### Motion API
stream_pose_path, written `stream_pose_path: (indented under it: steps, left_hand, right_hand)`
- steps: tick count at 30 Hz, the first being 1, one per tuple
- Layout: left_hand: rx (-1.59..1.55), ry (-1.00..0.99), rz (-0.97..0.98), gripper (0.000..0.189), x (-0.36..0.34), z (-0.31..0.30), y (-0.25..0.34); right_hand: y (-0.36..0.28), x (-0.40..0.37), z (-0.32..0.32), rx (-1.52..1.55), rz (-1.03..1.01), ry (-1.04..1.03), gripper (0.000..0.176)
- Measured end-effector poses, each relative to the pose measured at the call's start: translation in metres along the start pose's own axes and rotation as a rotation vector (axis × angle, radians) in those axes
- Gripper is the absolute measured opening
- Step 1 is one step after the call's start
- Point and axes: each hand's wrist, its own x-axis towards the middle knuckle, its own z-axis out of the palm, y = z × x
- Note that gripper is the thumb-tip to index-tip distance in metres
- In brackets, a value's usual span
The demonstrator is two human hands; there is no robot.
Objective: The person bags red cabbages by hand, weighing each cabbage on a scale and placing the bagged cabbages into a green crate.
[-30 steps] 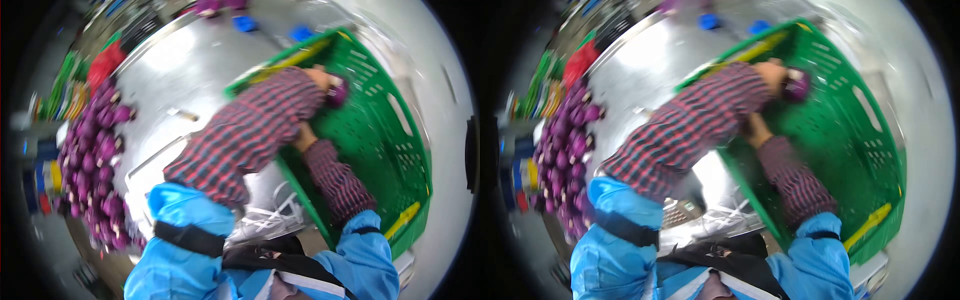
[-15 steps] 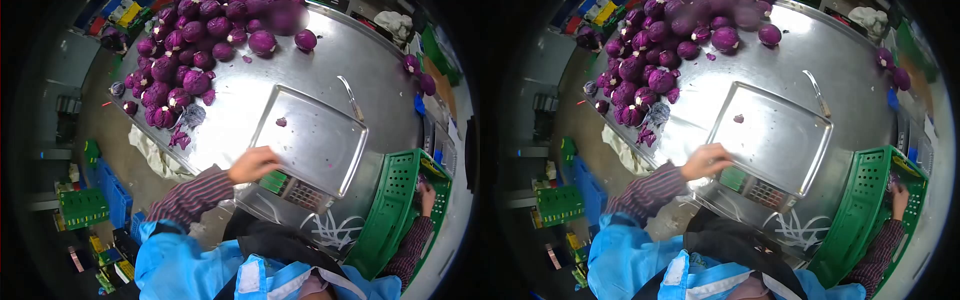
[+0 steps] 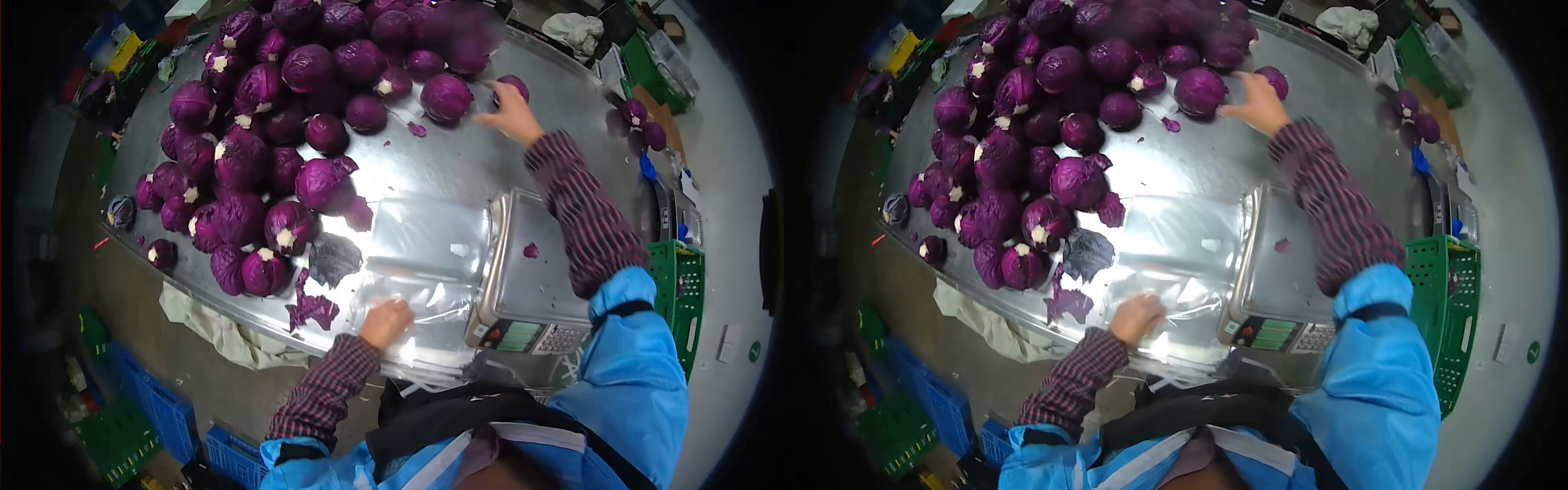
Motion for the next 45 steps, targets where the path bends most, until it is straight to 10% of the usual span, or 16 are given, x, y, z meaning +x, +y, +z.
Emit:
stream_pose_path:
  steps: [6,13,15,20,24,29,35,42,45]
  left_hand:
    - [-0.135,0.102,-0.062,0.012,0.003,-0.016,0.015]
    - [-0.402,0.046,-0.300,0.010,0.008,-0.046,0.019]
    - [-0.457,0.065,-0.381,0.009,0.011,-0.061,0.023]
    - [-0.600,0.206,-0.487,0.008,0.000,-0.073,0.029]
    - [-0.994,0.384,-0.627,0.009,-0.009,-0.078,0.037]
    - [-0.918,0.423,-0.587,0.009,-0.006,-0.089,0.058]
    - [-0.806,0.396,-0.479,0.007,0.007,-0.082,0.084]
    - [-0.620,0.056,-0.059,0.013,0.026,-0.089,0.106]
    - [-0.791,-0.040,-0.203,0.013,0.036,-0.092,0.116]
  right_hand:
    - [0.012,0.101,0.086,-0.095,0.201,-0.139,0.096]
    - [0.038,0.043,0.095,0.690,0.368,-0.010,0.104]
    - [0.013,0.035,0.085,1.036,0.709,-0.098,0.104]
    - [0.001,0.055,0.111,0.550,0.297,-0.208,0.100]
    - [-0.028,0.028,0.107,1.051,0.670,-0.252,0.094]
    - [-0.069,-0.018,0.032,1.200,0.371,-0.288,0.079]
    - [-0.077,-0.163,-0.077,0.977,0.278,0.098,0.092]
    - [-0.068,-0.312,-0.056,0.695,0.463,0.560,0.098]
    - [-0.086,-0.333,-0.071,0.419,0.444,0.510,0.104]
